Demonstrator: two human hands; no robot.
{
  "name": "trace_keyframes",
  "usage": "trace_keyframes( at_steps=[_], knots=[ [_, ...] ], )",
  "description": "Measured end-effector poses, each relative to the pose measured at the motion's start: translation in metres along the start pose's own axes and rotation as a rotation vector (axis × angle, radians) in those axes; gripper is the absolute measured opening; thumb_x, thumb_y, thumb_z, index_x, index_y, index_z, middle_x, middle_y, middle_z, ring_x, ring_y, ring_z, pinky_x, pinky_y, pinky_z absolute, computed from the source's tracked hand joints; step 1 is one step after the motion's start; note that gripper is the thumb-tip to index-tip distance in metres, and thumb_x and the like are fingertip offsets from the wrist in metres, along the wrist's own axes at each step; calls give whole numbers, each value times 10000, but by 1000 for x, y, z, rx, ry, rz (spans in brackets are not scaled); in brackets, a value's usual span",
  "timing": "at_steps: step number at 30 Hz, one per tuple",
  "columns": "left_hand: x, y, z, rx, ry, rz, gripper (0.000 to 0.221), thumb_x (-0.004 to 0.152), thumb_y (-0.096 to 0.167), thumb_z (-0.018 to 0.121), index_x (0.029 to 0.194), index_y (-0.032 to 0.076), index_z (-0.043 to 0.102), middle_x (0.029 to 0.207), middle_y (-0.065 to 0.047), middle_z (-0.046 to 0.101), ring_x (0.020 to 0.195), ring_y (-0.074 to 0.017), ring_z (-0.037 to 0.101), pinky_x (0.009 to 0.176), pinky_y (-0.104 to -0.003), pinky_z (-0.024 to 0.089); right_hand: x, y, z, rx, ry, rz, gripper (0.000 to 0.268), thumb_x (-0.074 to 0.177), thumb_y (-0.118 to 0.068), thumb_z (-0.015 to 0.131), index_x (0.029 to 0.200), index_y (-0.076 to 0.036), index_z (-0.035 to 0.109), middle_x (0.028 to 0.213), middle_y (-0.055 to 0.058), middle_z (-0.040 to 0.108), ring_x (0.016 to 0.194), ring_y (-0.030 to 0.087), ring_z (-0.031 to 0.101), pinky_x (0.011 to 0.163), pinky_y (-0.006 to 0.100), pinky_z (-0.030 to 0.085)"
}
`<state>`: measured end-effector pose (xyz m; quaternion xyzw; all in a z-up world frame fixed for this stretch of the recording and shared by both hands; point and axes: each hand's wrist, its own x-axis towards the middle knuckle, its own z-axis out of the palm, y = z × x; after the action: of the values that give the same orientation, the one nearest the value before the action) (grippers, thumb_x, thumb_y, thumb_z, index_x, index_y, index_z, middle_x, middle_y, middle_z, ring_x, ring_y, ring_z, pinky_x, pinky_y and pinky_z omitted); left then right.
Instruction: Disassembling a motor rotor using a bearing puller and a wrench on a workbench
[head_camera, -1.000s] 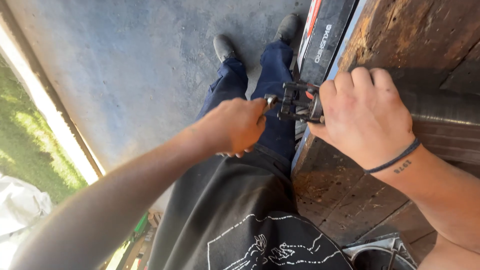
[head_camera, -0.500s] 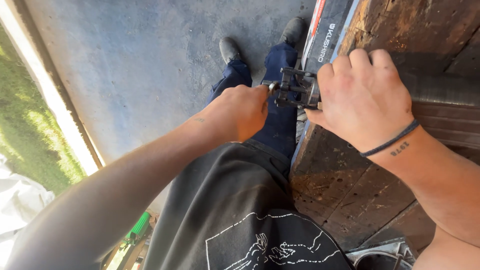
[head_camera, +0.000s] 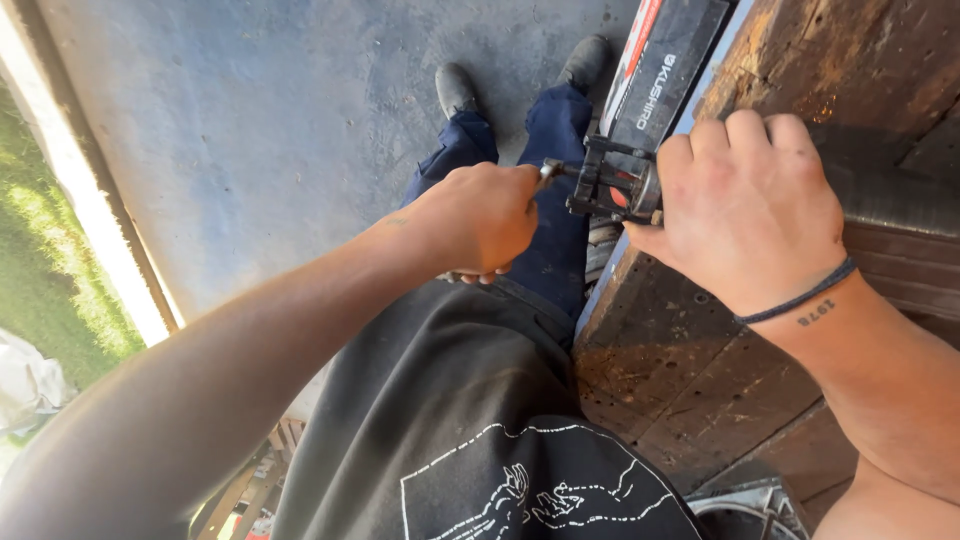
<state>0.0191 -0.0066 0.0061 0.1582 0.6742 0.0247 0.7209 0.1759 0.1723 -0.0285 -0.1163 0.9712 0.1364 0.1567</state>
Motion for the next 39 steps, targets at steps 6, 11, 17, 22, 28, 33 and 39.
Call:
trace_keyframes(
  at_steps=[6,11,17,22,28,33,39],
  knots=[
    [-2,8,-3,43,-16,-2,266,921,100,300,829,23,538,627,-128,699,481,-254,664,478,-364,584,0,0,-2,-13,16,14,690,704,-921,636,847,-248,586,841,-66,587,832,148,572,783,298,416],
    [16,-15,26,-235,128,11,159,967,250,374,1002,135,476,714,-84,665,565,-262,608,601,-426,501,0,0,-1,0,-8,14,669,670,-913,658,791,-262,559,791,-77,557,797,137,551,743,291,400],
    [43,-38,62,-866,168,153,475,928,187,503,1403,181,524,653,-22,486,535,-121,423,470,-294,369,6,2,-6,5,-65,-11,666,656,-912,651,787,-265,562,795,-75,571,808,141,569,734,292,421],
    [66,-55,83,-605,391,356,477,905,251,544,1381,231,513,723,24,578,683,-143,542,704,-355,455,12,5,-13,-12,-108,-51,718,691,-956,612,787,-248,550,795,-61,581,798,148,580,732,291,443],
    [93,-70,107,-589,450,539,570,960,305,519,1507,233,374,738,19,610,680,-238,658,698,-382,513,14,6,-17,-9,-154,-76,701,704,-934,624,820,-246,558,799,-66,598,795,153,603,730,295,452],
    [128,-75,120,-795,494,1030,664,1045,457,554,1543,101,298,718,44,528,585,-78,479,593,-253,376,18,8,-20,-32,-214,-100,713,709,-945,618,783,-241,536,784,-67,591,795,149,601,750,291,449],
    [126,-64,119,-878,432,930,604,956,380,722,1434,183,410,659,84,511,525,-38,463,572,-214,400,19,5,-26,29,-240,-62,666,763,-886,643,820,-224,597,813,-56,637,796,160,634,750,306,486]
  ],
)
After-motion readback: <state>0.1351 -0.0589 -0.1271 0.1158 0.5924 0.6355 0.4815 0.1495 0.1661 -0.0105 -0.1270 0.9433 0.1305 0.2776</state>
